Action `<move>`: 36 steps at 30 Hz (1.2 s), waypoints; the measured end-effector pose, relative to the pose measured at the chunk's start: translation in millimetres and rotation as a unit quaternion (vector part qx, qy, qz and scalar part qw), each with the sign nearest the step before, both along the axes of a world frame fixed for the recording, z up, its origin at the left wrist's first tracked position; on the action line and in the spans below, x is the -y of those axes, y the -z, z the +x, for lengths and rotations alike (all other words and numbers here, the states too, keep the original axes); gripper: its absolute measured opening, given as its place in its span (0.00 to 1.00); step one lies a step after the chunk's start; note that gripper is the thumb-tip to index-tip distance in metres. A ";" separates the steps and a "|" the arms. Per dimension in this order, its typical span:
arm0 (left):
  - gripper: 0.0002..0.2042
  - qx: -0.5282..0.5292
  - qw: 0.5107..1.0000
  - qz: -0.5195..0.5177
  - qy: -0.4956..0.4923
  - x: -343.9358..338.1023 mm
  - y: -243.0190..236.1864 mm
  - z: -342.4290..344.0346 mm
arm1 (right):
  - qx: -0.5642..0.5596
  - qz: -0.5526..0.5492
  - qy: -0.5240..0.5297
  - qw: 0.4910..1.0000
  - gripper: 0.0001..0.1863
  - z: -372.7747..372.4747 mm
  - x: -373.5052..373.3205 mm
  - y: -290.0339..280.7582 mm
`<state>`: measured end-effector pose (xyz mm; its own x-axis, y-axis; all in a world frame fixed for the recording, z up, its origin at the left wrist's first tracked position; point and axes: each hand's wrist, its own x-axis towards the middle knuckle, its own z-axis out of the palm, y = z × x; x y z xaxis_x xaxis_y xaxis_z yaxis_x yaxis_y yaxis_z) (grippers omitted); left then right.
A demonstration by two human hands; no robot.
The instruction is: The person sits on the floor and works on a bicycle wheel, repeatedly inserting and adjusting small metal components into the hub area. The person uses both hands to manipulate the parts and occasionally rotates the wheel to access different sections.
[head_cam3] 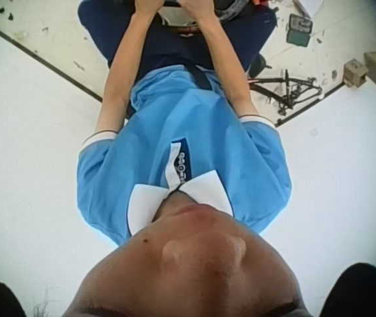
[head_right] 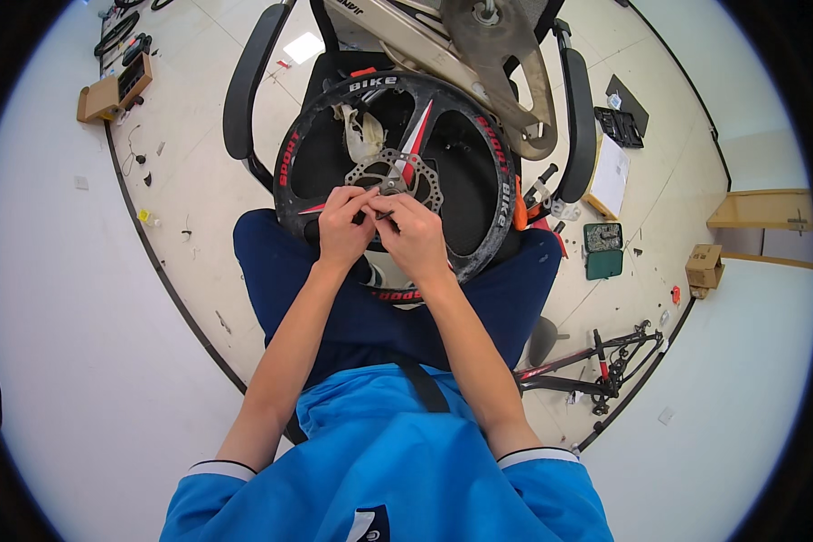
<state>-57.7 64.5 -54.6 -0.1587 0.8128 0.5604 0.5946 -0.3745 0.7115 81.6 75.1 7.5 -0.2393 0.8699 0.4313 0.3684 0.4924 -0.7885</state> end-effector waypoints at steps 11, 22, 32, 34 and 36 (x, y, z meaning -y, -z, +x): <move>0.15 0.042 0.998 -0.037 -0.034 -1.6 -0.6 7.3 | -0.014 0.036 0.027 0.999 0.07 -0.9 -3.3 6.5; 0.12 0.046 0.998 -0.032 -0.028 0.1 -5.9 10.7 | -0.060 -0.050 0.033 0.996 0.08 -6.4 -3.5 -0.4; 0.15 0.007 1.000 -0.014 -0.018 0.8 -1.3 6.0 | 0.019 0.014 0.002 1.000 0.11 -1.1 -0.4 4.0; 0.16 -0.003 1.000 -0.011 -0.017 1.0 -0.5 5.9 | 0.019 0.008 0.001 1.000 0.11 -1.3 0.6 4.0; 0.17 -0.003 1.000 0.001 -0.012 -0.2 0.3 5.2 | 0.008 -0.001 0.001 1.000 0.12 -1.9 2.1 9.2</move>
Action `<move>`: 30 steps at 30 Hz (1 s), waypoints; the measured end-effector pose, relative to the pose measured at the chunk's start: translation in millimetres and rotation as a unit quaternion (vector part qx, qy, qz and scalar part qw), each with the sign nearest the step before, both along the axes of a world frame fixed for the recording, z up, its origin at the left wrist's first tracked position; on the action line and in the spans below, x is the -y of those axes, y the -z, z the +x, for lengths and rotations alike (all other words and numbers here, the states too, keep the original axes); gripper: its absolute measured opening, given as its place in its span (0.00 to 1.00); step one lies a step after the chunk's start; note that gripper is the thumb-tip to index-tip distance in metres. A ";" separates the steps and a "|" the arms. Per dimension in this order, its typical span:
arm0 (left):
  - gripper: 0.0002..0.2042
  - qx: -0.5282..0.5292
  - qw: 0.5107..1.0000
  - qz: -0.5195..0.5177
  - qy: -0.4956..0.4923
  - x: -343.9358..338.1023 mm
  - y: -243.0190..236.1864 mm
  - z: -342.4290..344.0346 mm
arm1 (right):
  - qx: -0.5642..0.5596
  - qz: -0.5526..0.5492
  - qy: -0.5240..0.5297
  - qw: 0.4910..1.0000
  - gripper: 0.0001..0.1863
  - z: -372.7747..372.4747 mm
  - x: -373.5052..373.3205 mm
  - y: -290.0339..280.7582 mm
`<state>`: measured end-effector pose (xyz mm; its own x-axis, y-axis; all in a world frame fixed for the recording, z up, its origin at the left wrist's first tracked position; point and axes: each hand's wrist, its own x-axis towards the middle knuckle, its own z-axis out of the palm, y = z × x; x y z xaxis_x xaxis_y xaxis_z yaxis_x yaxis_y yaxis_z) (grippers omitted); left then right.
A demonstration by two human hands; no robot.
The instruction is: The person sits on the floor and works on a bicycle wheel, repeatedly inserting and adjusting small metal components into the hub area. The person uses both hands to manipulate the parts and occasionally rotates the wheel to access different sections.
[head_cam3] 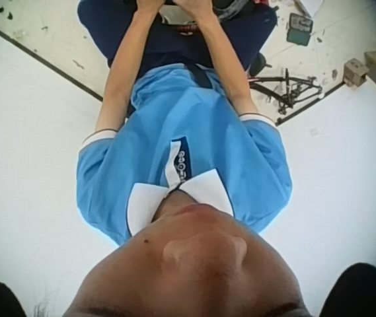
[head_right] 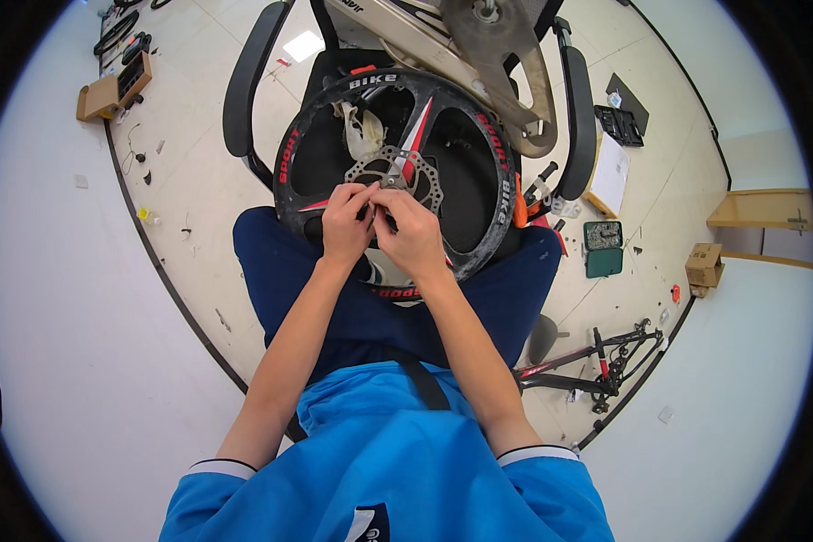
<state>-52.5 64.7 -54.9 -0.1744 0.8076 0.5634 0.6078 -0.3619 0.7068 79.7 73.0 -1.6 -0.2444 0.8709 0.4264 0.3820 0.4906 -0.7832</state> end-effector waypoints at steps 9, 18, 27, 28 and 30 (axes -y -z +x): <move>0.16 0.018 1.000 -0.005 -0.004 0.7 -2.0 2.9 | -0.051 -0.016 0.013 0.999 0.08 1.0 -3.0 0.4; 0.13 0.079 0.995 -0.057 -0.029 2.9 -0.9 4.7 | -0.021 0.001 0.012 1.000 0.07 -0.1 -8.0 -0.9; 0.12 0.083 0.995 -0.048 -0.029 0.7 1.6 4.9 | 0.020 0.048 0.031 0.998 0.08 -6.5 -13.7 -1.0; 0.12 0.084 0.995 -0.048 -0.031 0.9 1.5 5.3 | 0.011 0.039 0.034 0.999 0.09 -7.8 -13.2 -1.6; 0.11 0.078 0.995 -0.049 -0.035 1.4 0.1 6.0 | -0.006 0.020 0.043 0.999 0.09 -9.9 -12.3 -3.6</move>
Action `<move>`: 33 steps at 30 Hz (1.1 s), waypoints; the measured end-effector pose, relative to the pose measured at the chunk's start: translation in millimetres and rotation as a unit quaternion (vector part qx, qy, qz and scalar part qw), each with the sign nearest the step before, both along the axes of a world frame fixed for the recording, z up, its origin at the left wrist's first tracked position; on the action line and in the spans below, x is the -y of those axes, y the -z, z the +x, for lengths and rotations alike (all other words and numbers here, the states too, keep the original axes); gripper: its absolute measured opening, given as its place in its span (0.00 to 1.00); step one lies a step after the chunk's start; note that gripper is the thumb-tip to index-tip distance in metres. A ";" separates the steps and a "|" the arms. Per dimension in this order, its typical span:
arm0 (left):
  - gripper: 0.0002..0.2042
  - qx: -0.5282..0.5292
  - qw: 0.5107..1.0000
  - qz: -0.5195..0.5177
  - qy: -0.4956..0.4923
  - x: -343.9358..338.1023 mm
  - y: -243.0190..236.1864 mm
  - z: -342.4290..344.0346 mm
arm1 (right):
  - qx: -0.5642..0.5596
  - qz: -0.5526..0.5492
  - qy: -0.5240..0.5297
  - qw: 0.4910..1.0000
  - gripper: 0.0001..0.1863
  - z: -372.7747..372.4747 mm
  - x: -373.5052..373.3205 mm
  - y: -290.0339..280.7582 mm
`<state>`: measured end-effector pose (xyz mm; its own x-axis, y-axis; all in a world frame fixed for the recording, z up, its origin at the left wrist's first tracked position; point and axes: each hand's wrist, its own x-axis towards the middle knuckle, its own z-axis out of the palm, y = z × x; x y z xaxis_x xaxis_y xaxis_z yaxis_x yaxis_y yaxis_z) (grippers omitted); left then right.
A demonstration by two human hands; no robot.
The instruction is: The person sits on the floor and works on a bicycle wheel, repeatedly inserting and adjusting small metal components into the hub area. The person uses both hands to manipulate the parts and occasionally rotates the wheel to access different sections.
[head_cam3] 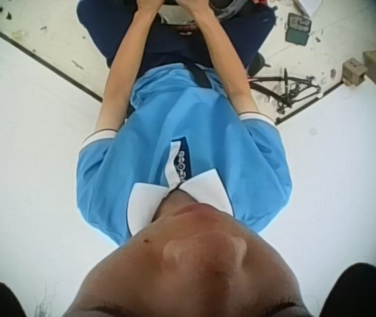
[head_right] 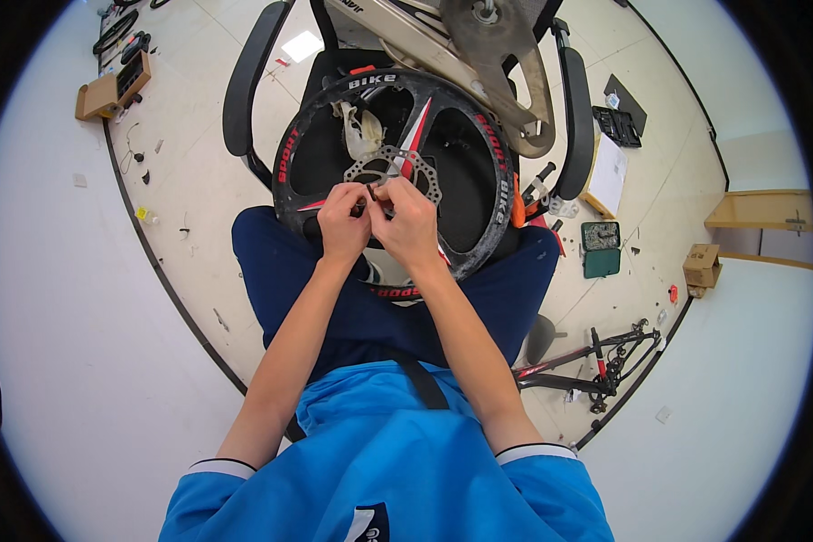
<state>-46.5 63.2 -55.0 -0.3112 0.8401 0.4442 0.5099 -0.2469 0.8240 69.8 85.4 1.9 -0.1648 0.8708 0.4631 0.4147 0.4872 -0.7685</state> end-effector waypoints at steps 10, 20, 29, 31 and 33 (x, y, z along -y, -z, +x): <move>0.09 0.010 1.000 0.005 -0.024 1.2 -4.6 2.8 | 0.003 -0.038 -0.030 0.999 0.06 4.6 0.3 -5.7; 0.08 -0.006 0.999 0.034 -0.003 -0.9 0.0 1.4 | 0.018 0.008 -0.050 0.999 0.08 7.0 0.3 2.8; 0.09 0.009 0.999 0.015 -0.027 2.5 0.5 5.5 | 0.066 0.013 -0.076 0.995 0.10 14.8 -1.0 -3.3; 0.09 0.007 0.999 0.012 -0.033 2.5 1.9 6.2 | 0.067 0.019 -0.087 0.994 0.10 14.8 -2.7 -2.4; 0.10 0.005 0.999 0.010 -0.040 2.5 2.7 7.1 | 0.074 0.010 -0.099 0.992 0.11 15.5 -4.0 -3.9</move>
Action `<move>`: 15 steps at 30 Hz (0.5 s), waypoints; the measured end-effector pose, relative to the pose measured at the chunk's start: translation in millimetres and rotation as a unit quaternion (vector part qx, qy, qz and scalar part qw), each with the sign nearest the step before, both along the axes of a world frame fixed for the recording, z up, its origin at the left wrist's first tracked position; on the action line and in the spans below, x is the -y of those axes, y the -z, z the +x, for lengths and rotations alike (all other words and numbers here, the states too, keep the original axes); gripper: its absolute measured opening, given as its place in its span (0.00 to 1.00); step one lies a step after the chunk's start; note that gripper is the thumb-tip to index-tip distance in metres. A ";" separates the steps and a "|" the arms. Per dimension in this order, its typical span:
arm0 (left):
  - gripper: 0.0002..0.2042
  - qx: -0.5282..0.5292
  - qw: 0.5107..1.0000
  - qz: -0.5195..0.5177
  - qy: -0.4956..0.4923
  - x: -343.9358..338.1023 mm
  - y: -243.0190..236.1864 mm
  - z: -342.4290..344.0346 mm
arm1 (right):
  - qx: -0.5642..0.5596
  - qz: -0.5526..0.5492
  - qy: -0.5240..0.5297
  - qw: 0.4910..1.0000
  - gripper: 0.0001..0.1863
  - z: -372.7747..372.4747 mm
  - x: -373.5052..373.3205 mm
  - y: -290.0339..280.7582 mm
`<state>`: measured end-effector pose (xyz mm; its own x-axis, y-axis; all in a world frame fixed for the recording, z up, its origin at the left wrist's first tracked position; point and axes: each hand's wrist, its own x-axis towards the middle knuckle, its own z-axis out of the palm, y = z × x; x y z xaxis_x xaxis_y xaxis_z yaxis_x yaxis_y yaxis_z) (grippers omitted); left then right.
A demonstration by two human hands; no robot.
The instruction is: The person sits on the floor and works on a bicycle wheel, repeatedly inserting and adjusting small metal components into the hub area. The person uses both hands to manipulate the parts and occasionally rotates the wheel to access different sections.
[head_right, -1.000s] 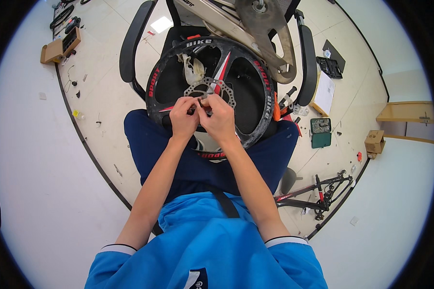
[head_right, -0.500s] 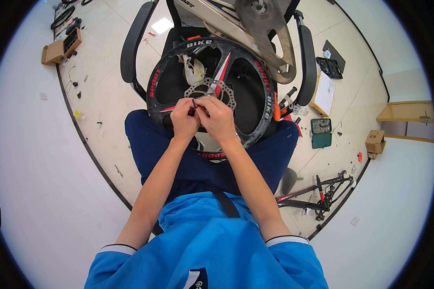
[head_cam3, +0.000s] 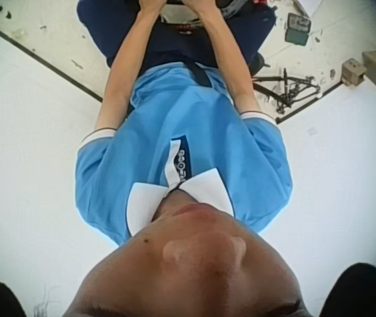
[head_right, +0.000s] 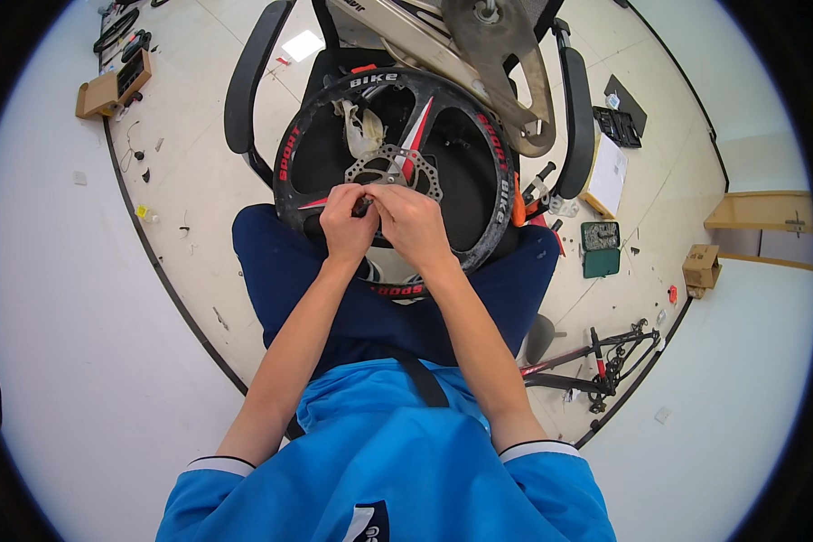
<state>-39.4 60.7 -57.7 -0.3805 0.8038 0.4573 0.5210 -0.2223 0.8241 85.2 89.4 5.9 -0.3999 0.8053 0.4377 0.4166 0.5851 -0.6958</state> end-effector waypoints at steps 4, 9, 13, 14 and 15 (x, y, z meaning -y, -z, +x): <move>0.10 -0.006 1.000 0.011 -0.006 -0.3 -1.3 1.6 | 0.013 0.020 -0.009 1.000 0.11 2.1 -1.4 -5.2; 0.11 -0.023 0.999 0.022 0.017 -0.8 -4.5 -0.3 | 0.029 0.026 -0.015 0.999 0.11 4.8 -0.9 -4.4; 0.11 -0.037 0.999 0.027 0.026 -1.1 -3.8 -3.1 | 0.043 0.020 -0.029 0.998 0.13 4.9 -0.5 -7.5; 0.11 -0.038 0.999 0.030 0.024 -1.0 -3.3 -3.3 | 0.053 0.013 -0.036 0.998 0.14 5.5 0.4 -10.6; 0.11 -0.039 0.998 0.032 0.022 -1.0 -2.5 -2.9 | 0.062 0.006 -0.043 0.997 0.15 5.9 1.0 -12.9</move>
<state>-42.3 61.7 -55.2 -0.3069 0.7870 0.5353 0.5712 -0.2976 0.7650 91.2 88.3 18.7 -0.5189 0.7607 0.3899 0.4479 0.6304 -0.6340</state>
